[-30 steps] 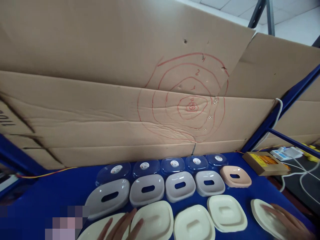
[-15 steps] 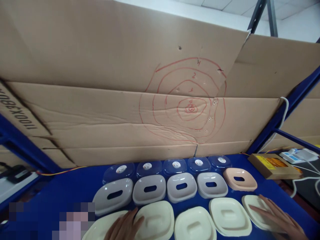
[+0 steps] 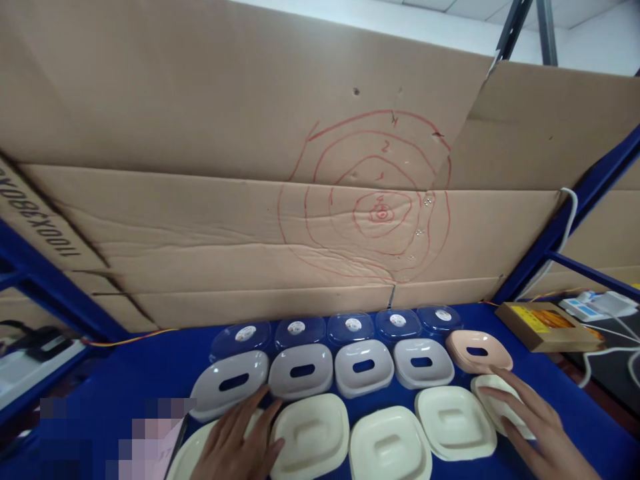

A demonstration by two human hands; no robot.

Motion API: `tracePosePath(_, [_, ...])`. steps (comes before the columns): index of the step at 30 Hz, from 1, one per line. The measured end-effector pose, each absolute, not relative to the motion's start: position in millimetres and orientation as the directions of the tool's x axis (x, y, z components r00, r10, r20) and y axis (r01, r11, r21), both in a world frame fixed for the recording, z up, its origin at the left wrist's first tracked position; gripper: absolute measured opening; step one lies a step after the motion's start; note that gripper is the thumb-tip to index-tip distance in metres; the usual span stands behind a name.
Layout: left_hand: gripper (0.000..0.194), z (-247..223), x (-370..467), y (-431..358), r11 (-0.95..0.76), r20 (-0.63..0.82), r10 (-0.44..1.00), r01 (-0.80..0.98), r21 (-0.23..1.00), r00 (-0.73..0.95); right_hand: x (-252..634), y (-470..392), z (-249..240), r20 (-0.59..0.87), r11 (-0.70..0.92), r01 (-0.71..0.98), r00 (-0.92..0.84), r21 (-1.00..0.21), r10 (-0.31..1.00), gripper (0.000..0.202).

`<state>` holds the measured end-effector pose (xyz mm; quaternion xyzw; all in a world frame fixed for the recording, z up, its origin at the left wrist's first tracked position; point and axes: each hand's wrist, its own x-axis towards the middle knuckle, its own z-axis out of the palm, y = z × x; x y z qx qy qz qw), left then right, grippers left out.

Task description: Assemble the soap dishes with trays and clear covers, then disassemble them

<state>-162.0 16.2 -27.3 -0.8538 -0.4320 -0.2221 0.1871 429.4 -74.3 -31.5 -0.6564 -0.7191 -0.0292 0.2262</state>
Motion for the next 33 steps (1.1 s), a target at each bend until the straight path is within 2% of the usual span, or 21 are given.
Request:
tracePosePath(2, [0.042, -15.9, -157.1, 26.2, -0.546, 0.587, 0.633, 0.829, -0.125, 0.505, 384.3, -62.4, -11.0, 0.39, 0.216, 0.935, -0.094, -0.281, 0.916, 0.042])
tracePosePath(7, [0.05, -5.5, -150.3, 48.2, -0.501, 0.62, 0.624, 0.852, -0.151, 0.476, 277.2, -30.1, 33.3, 0.264, 0.478, 0.831, -0.411, -0.285, 0.872, 0.034])
tracePosePath(13, [0.059, -29.1, -158.1, 55.2, -0.431, 0.58, 0.702, 0.895, -0.117, 0.414, 216.0, -2.6, 60.9, 0.232, 0.656, 0.688, -0.614, -0.311, 0.754, 0.045])
tracePosePath(20, [0.071, -32.7, -154.9, 49.4, -0.44, 0.559, 0.714, 0.891, -0.111, 0.422, 195.7, 6.1, 42.5, 0.09, 0.601, 0.707, -0.617, -0.373, 0.781, 0.046])
tracePosePath(25, [0.068, -30.1, -155.6, 50.9, -0.436, 0.554, 0.726, 0.896, -0.086, 0.407, 194.6, 12.3, 32.3, 0.034, 0.585, 0.711, -0.624, -0.391, 0.78, 0.049])
tracePosePath(33, [0.066, -21.4, -161.2, 53.1, -0.454, 0.567, 0.695, 0.881, -0.131, 0.442, 201.4, 14.2, 33.6, -0.004, 0.549, 0.751, -0.591, -0.368, 0.806, 0.047])
